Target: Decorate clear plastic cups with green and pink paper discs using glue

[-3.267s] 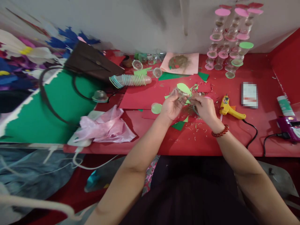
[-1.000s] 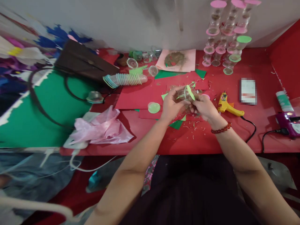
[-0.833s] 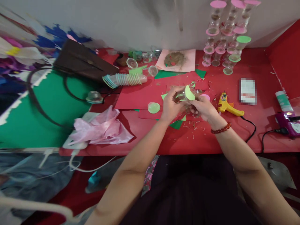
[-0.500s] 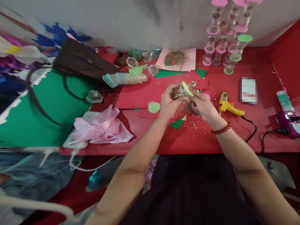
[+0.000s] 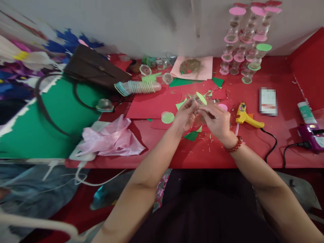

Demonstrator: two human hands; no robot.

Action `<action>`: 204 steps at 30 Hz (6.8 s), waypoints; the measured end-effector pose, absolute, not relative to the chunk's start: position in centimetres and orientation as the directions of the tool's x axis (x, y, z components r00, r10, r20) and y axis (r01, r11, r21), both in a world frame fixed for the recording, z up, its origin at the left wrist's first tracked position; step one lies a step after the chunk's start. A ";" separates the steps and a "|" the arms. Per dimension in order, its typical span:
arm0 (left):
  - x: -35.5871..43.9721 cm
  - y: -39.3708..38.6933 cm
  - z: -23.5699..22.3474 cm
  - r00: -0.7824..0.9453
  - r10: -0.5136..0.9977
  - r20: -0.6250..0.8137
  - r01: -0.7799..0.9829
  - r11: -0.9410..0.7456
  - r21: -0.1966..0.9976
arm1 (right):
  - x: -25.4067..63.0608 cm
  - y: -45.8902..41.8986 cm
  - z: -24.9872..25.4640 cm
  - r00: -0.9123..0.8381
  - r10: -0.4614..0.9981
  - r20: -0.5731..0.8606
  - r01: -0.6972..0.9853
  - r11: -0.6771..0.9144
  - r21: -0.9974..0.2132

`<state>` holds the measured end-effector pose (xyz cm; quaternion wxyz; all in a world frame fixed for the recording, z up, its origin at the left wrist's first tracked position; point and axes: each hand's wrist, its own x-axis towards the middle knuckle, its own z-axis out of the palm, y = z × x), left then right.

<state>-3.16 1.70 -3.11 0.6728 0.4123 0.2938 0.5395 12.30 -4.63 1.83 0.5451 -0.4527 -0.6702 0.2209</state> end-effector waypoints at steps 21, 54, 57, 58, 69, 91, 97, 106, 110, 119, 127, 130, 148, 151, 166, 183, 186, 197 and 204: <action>-2.7 0.7 -1.7 0.325 0.945 0.042 -0.520 0.141 0.842 | 13.2 -3.1 2.1 0.052 0.982 0.183 0.055 0.180 -0.982; -3.6 0.7 -0.9 0.375 0.924 0.069 -0.501 0.140 0.854 | 13.2 -4.2 3.2 0.066 0.872 0.486 0.289 0.450 -0.845; -3.3 0.4 -0.7 0.358 0.932 0.059 -0.514 0.144 0.846 | 13.1 -4.0 2.4 0.070 0.791 0.607 0.297 0.564 -0.770; -3.2 0.3 -0.6 0.338 0.939 0.058 -0.511 0.132 0.849 | 13.1 -3.9 2.1 0.071 0.758 0.648 0.307 0.602 -0.737; -4.1 0.7 -0.1 0.321 0.933 0.166 -0.431 -0.013 0.902 | 13.9 -3.6 1.6 -0.074 0.632 0.772 0.471 0.704 -0.531; -3.2 -0.2 0.2 0.373 0.928 -0.014 -0.549 0.233 0.802 | 13.4 -3.6 1.5 -0.108 0.472 0.875 0.452 0.807 -0.380; -2.7 -0.9 1.3 0.379 0.919 -0.108 -0.595 0.332 0.732 | 12.7 -4.0 1.5 0.055 0.483 0.874 0.374 0.802 -0.466; -3.5 0.9 -0.7 0.265 0.964 0.024 -0.588 0.141 0.797 | 13.1 -4.0 1.5 0.274 0.697 0.663 0.287 0.598 -0.748; -4.3 2.0 -2.1 0.264 0.954 0.141 -0.502 0.011 0.865 | 13.4 -3.4 1.4 0.208 0.856 0.473 0.332 0.393 -0.858; -3.6 1.3 -1.7 0.278 0.945 0.174 -0.417 -0.045 0.908 | 13.3 -2.9 2.0 0.091 0.972 0.215 0.213 0.192 -0.958; -1.8 -0.6 -0.8 0.294 0.914 0.279 -0.419 -0.139 0.897 | 13.1 -3.2 1.6 0.195 0.954 0.229 0.305 0.163 -0.938; -1.8 -0.7 -0.8 0.234 0.931 0.280 -0.374 -0.179 0.910 | 13.0 -3.4 1.4 0.164 0.942 0.292 0.348 0.222 -0.911; -2.7 -0.6 0.3 0.256 0.946 0.197 -0.332 -0.106 0.937 | 13.6 -2.8 1.1 0.123 0.901 0.416 0.497 0.307 -0.812; -2.8 -0.4 0.2 0.297 0.942 0.153 -0.388 -0.027 0.921 | 13.7 -2.6 1.4 0.119 0.940 0.321 0.315 0.271 -0.910; -2.6 -0.5 -0.2 0.245 0.928 0.281 -0.174 -0.243 0.954 | 14.2 -2.8 0.2 -0.048 0.914 0.403 0.786 0.283 -0.549; -4.4 0.1 1.7 0.418 0.908 0.013 -0.339 0.143 0.930 | 14.4 -3.4 3.9 -0.210 0.957 0.198 0.502 0.279 -0.819; -4.4 0.2 1.8 0.410 0.910 -0.055 -0.376 0.223 0.899 | 14.5 -3.7 4.2 -0.282 0.949 0.139 0.357 0.238 -0.904; -5.0 0.5 2.8 0.332 0.914 -0.233 -0.363 0.352 0.863 | 14.9 -3.2 4.7 -0.277 0.953 -0.119 -0.223 -0.184 -0.957; -4.7 1.0 2.8 0.331 0.913 -0.238 -0.307 0.342 0.888 | 14.7 -2.3 2.5 -0.064 0.998 0.004 0.154 0.013 -0.988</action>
